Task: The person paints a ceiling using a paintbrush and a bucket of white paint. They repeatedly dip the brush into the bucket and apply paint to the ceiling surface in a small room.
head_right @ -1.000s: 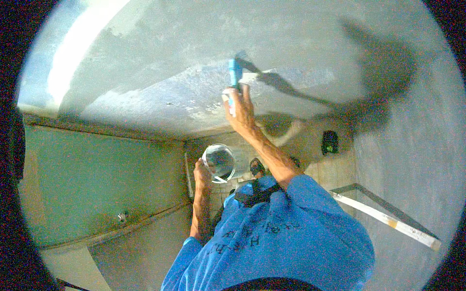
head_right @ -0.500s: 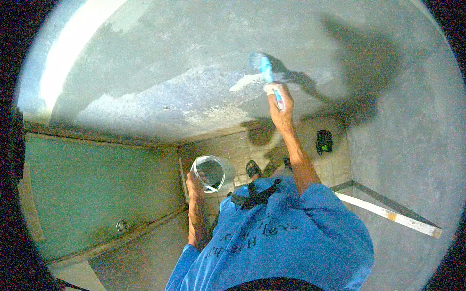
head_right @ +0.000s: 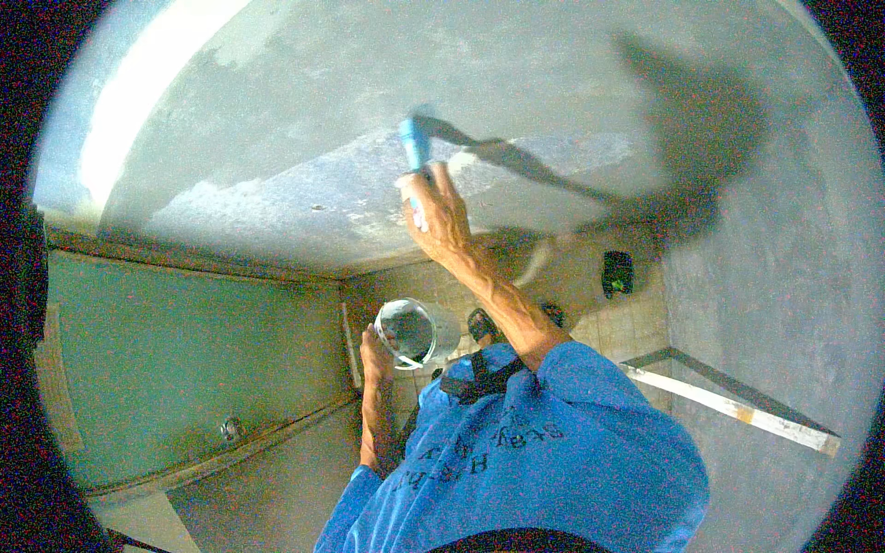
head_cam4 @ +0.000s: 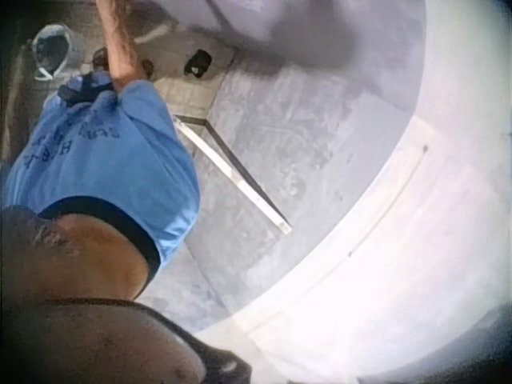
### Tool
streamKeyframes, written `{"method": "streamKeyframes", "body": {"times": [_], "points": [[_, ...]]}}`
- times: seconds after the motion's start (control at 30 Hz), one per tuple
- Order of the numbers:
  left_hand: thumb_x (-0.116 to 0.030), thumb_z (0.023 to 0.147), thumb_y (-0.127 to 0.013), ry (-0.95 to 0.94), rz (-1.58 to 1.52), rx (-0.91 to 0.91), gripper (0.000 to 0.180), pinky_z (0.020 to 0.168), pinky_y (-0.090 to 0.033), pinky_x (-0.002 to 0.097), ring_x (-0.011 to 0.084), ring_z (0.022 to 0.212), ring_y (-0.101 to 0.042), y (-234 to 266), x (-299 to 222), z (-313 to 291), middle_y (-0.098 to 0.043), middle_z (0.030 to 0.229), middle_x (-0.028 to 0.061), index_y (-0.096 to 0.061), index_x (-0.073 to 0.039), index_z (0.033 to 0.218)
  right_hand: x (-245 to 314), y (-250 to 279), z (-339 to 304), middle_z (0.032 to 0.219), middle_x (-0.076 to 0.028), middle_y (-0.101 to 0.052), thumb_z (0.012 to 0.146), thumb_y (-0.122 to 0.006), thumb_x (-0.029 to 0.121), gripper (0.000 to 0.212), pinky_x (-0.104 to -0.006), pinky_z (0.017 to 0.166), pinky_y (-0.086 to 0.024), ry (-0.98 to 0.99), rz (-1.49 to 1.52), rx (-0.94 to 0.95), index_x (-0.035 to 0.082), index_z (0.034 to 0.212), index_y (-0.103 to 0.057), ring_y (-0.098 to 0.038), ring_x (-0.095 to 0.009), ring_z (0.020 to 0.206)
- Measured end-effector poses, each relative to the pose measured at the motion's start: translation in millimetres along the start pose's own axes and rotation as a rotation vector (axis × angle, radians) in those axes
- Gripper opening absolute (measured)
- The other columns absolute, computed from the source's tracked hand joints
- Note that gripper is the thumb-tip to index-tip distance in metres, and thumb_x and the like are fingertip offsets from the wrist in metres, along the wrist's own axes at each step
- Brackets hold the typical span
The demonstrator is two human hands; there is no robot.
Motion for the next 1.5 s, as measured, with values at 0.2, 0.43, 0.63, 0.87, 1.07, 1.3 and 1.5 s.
{"method": "streamKeyframes", "body": {"times": [0.2, 0.43, 0.63, 0.87, 1.07, 1.3, 1.5], "points": [[-0.035, 0.093, -0.04, 0.004, 0.121, 0.009, 0.036, 0.053, -0.043, 0.0319, 0.0163, 0.056, -0.052, -18.2, -14.3, -13.9, -0.06, 0.073, 0.0073, -0.057, -0.003, 0.099, -21.1, 42.9, 15.5, 0.09, -0.009, -0.064, 0.083, -0.06, 0.003, 0.008, -0.0344, 0.079, -0.046, 0.013, 0.342, -0.008, 0.005, 0.089, -0.065, -0.059, -0.022, 0.085], [-0.033, 0.094, -0.04, 0.011, 0.043, -0.013, 0.034, 0.052, -0.042, 0.0316, 0.0167, 0.054, -0.051, -15.2, -8.9, -11.7, -0.059, 0.072, 0.0072, -0.056, -0.003, 0.097, -75.2, 116.7, -11.9, 0.089, -0.01, -0.059, 0.081, -0.056, -0.002, 0.013, -0.0359, 0.078, -0.045, -0.068, 0.087, -0.298, 0.003, 0.092, -0.061, -0.056, -0.025, 0.086], [-0.032, 0.094, -0.04, 0.023, 0.07, -0.028, 0.034, 0.052, -0.042, 0.0317, 0.0167, 0.054, -0.052, -18.2, -15.3, -19.4, -0.059, 0.072, 0.0078, -0.056, -0.003, 0.098, -44.0, 99.9, -19.6, 0.098, -0.015, -0.052, 0.075, -0.054, -0.007, 0.026, -0.0382, 0.077, -0.044, -0.011, -0.175, -0.306, 0.005, 0.098, -0.057, -0.053, -0.033, 0.089], [-0.037, 0.092, -0.041, -0.014, 0.076, -0.024, 0.039, 0.052, -0.043, 0.0307, 0.0172, 0.056, -0.053, -5.3, -4.3, -6.1, -0.059, 0.072, 0.0077, -0.059, -0.002, 0.094, -38.9, -3.5, -40.0, 0.096, -0.013, -0.048, 0.075, -0.057, -0.006, 0.029, -0.0401, 0.068, -0.047, -0.105, 0.147, 0.178, 0.01, 0.099, -0.056, -0.055, -0.03, 0.083], [-0.042, 0.092, -0.042, 0.016, -0.037, 0.064, 0.045, 0.054, -0.045, 0.0314, 0.0181, 0.059, -0.054, 21.7, 28.1, 22.3, -0.06, 0.074, 0.0089, -0.058, 0.0, 0.096, -68.7, 42.6, -30.2, 0.091, -0.008, -0.061, 0.084, -0.059, 0.001, 0.007, -0.0314, 0.082, -0.045, -0.036, 0.22, 0.072, 0.004, 0.089, -0.063, -0.058, -0.02, 0.089], [-0.044, 0.094, -0.038, 0.023, 0.02, 0.105, 0.052, 0.057, -0.046, 0.0336, 0.0185, 0.062, -0.056, 7.4, 23.8, 26.8, -0.061, 0.08, 0.01, -0.053, 0.002, 0.11, -153.7, 187.8, -48.2, 0.096, -0.006, -0.063, 0.085, -0.059, 0.002, 0.009, -0.0293, 0.084, -0.044, -0.217, 0.074, -0.206, 0.004, 0.092, -0.064, -0.057, -0.016, 0.093], [-0.042, 0.094, -0.037, 0.001, 0.049, 0.062, 0.048, 0.058, -0.046, 0.0332, 0.0182, 0.063, -0.055, -3.8, 9.7, 11.2, -0.061, 0.078, 0.0101, -0.056, 0.001, 0.103, -151.7, 227.4, -53.2, 0.096, -0.005, -0.061, 0.087, -0.058, 0.005, 0.008, -0.0304, 0.085, -0.043, -0.214, -0.055, -0.485, 0.006, 0.094, -0.062, -0.056, -0.017, 0.094]]}}
Point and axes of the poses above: each hand's wrist, its own z-axis towards the middle knuckle, its own y-axis out of the back of the hand, x = y × z, the point moved 8 cm from there along z, towards the middle knuckle
